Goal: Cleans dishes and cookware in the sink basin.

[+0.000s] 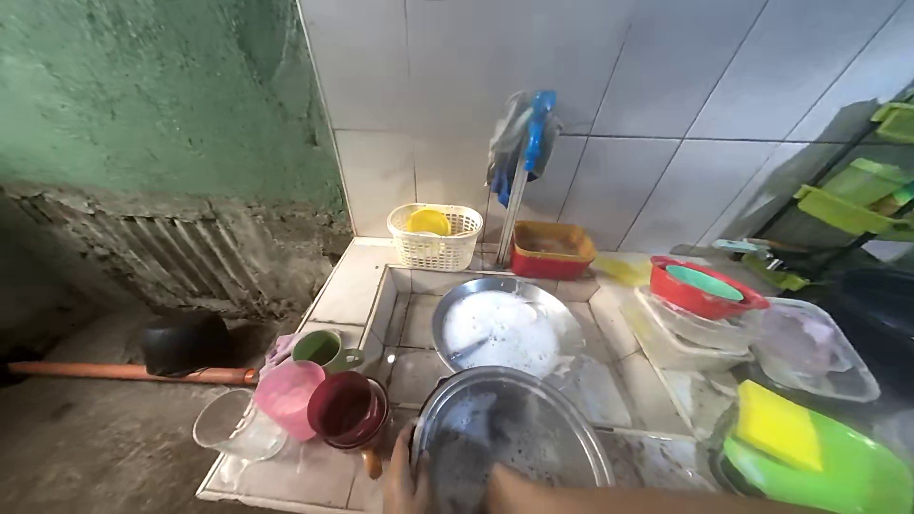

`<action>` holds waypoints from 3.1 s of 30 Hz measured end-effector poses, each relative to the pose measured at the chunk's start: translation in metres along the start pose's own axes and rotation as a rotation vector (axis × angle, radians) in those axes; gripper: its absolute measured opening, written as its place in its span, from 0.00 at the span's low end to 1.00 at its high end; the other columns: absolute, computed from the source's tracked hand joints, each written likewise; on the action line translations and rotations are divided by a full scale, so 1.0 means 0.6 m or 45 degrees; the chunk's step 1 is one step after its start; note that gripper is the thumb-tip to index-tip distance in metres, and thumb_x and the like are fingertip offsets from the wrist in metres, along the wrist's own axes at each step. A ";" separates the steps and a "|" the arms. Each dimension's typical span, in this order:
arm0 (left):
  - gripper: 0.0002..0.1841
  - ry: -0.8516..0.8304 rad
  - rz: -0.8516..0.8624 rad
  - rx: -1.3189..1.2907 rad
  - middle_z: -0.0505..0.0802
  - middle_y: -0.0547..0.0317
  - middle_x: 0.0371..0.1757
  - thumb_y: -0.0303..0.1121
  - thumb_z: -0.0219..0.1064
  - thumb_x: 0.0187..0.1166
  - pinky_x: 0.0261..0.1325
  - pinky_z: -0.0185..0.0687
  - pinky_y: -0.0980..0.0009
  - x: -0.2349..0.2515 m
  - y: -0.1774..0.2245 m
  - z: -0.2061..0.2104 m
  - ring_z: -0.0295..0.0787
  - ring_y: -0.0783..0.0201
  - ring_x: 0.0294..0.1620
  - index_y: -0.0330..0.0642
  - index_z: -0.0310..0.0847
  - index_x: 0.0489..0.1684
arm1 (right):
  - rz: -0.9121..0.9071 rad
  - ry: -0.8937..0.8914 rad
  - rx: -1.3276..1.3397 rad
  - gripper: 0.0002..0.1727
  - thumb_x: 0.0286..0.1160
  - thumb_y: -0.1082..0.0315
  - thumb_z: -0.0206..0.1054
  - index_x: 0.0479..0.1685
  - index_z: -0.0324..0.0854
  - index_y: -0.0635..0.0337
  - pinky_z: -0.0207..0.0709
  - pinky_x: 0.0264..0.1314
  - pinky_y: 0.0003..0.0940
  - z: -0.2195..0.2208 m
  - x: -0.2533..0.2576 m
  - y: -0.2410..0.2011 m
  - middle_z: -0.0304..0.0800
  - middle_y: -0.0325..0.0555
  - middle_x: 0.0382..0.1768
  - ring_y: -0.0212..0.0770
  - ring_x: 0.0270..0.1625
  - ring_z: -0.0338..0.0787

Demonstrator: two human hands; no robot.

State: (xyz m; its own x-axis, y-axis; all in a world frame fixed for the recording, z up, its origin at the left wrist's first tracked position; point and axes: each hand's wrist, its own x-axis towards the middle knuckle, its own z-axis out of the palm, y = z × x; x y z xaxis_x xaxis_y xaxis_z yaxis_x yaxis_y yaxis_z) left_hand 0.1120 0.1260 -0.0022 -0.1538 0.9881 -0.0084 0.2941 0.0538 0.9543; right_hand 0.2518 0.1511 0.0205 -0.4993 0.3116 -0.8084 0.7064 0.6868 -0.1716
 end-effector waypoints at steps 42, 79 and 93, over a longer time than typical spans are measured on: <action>0.25 -0.141 -0.073 0.026 0.81 0.39 0.77 0.17 0.56 0.82 0.81 0.70 0.63 0.034 0.024 0.012 0.79 0.56 0.78 0.29 0.70 0.80 | -0.159 0.329 -0.111 0.14 0.85 0.75 0.59 0.61 0.86 0.63 0.75 0.58 0.72 0.038 -0.019 0.120 0.90 0.68 0.49 0.72 0.55 0.88; 0.24 -0.055 -0.140 -0.152 0.83 0.40 0.74 0.18 0.59 0.80 0.75 0.75 0.64 0.050 0.010 0.042 0.82 0.58 0.73 0.29 0.71 0.78 | 0.459 0.530 0.485 0.22 0.89 0.68 0.54 0.78 0.75 0.59 0.64 0.75 0.72 -0.040 0.034 0.064 0.80 0.70 0.71 0.72 0.75 0.77; 0.27 -0.071 -0.145 -0.100 0.82 0.39 0.76 0.17 0.59 0.80 0.75 0.75 0.63 0.042 0.016 0.040 0.82 0.56 0.73 0.30 0.68 0.81 | 0.849 0.410 0.684 0.22 0.86 0.73 0.54 0.76 0.73 0.72 0.67 0.77 0.66 -0.051 0.020 0.093 0.77 0.71 0.74 0.69 0.78 0.76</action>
State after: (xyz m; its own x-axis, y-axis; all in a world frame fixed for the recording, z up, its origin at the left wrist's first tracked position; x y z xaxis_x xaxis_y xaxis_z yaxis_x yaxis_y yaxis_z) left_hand 0.1336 0.1548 -0.0006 -0.1286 0.9828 -0.1327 0.2029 0.1570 0.9665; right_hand 0.2700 0.2133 0.0186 0.0368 0.7576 -0.6517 0.9968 -0.0742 -0.0300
